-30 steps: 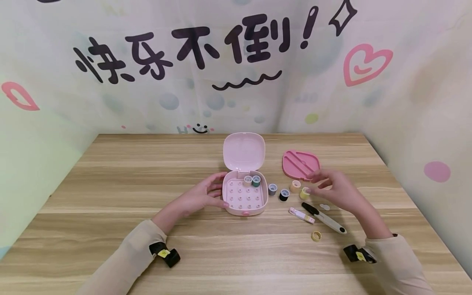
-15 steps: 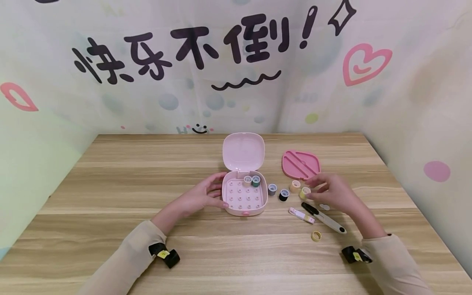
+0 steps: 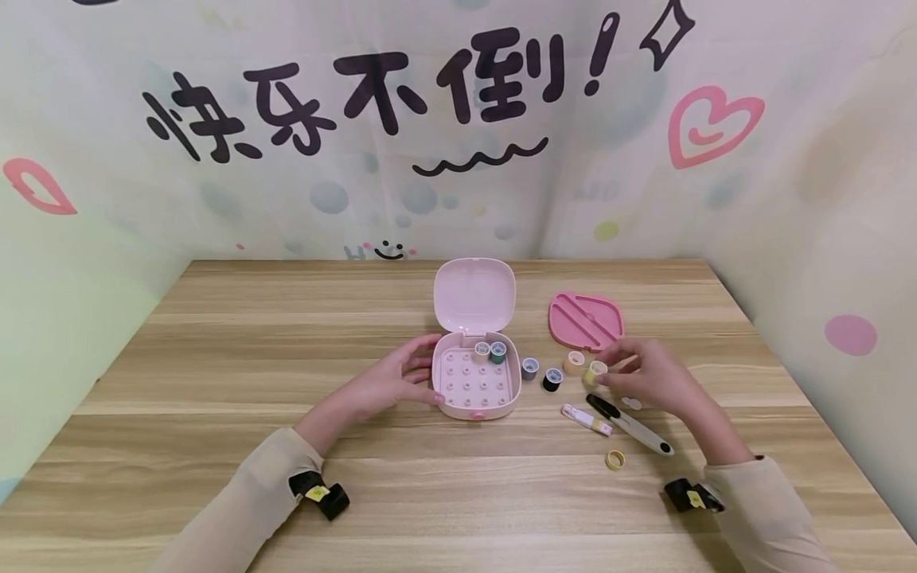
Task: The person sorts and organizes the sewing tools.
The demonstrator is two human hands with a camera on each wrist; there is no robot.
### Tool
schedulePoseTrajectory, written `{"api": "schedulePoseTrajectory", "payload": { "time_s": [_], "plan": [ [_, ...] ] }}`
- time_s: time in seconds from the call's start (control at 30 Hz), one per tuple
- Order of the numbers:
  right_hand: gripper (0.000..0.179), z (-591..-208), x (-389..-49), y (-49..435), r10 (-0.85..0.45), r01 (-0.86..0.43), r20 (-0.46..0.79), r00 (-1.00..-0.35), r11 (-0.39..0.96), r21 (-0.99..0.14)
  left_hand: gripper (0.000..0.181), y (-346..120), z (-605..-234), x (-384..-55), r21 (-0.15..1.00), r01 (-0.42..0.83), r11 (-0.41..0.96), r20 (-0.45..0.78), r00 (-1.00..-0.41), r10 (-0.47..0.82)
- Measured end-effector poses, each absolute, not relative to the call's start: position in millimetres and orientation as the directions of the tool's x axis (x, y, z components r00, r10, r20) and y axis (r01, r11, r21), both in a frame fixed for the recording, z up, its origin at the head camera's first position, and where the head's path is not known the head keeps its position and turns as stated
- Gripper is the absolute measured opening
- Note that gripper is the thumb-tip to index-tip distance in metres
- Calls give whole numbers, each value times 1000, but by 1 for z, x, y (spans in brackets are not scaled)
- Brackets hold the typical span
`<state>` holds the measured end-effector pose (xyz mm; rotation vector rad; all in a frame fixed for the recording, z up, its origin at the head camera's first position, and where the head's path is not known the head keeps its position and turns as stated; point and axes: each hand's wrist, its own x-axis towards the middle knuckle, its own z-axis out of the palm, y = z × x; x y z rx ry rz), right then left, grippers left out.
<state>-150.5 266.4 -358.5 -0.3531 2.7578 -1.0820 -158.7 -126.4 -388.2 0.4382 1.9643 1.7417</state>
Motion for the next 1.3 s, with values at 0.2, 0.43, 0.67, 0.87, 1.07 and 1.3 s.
{"api": "schedulePoseTrajectory", "payload": {
  "time_s": [0.2, 0.43, 0.67, 0.87, 1.07, 1.3],
  "plan": [
    [29, -346, -149, 265, -271, -198, -12, -962, 729, -655, 94, -128, -383, -158, 978, -71, 197, -164, -846, 507],
    [32, -337, -149, 262, -271, -215, 14, -963, 732, -646, 96, -129, -383, -158, 977, -46, 208, -152, -834, 531],
    [34, -329, -150, 256, -258, -201, 8, -966, 734, -649, 96, -130, -386, -160, 968, 33, 248, -112, -829, 547],
    [31, -322, -151, 247, -250, -201, 12, -968, 750, -630, 94, -131, -387, -161, 961, 96, 260, -71, -822, 565],
    [31, -319, -153, 238, -266, -226, 35, -963, 734, -640, 90, -132, -383, -160, 958, 130, 256, -43, -816, 576],
    [28, -320, -157, 226, -292, -242, 37, -956, 708, -663, 88, -131, -381, -159, 936, 167, 309, -42, -821, 570]
  ]
}}
